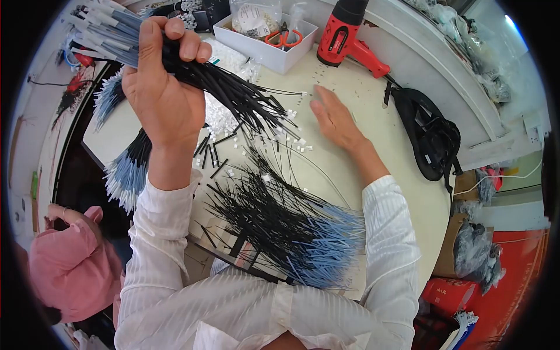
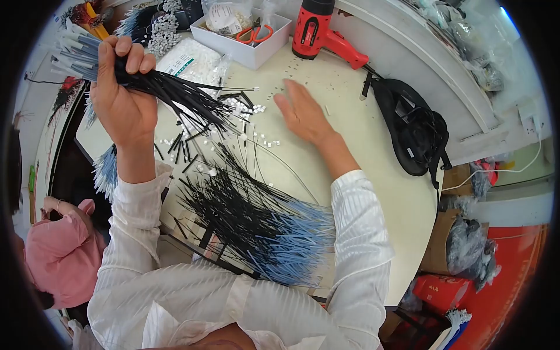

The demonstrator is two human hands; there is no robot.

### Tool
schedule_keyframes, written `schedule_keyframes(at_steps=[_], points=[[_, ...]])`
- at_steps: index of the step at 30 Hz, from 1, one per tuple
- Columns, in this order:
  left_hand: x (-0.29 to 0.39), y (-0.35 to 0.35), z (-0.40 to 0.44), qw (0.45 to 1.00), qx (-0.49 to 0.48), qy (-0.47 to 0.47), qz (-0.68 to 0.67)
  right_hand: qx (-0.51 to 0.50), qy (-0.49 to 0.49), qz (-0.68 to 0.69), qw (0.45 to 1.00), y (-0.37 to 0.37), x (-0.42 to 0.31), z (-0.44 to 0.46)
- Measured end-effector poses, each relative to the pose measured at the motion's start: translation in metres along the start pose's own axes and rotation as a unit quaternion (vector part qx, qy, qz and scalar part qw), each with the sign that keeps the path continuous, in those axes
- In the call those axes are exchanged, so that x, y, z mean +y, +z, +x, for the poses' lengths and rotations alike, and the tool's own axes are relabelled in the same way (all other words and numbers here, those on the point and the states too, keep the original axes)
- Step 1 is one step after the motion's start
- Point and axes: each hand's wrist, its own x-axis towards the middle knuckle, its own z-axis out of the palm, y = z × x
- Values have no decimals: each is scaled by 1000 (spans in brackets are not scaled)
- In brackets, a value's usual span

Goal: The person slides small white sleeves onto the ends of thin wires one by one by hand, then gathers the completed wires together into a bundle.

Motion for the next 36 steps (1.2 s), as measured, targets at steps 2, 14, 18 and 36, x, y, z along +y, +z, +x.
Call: schedule_keyframes(at_steps=[2, 14, 18, 36], points=[[-2, 3, -1, 1000, 6, 1, -3, -5, 16, 81, 997, -12, -18, -2], [5, 5, -4, 1000, -23, -20, 10, -87, 6, -7, 996, 13, -23, -15], [9, -1, -2, 999, -26, -15, 11, -82, 16, -19, 996, -13, -21, -29], [-14, 4, 8, 987, 142, 25, 74, 73, 111, 207, 969, -13, -95, -28]])
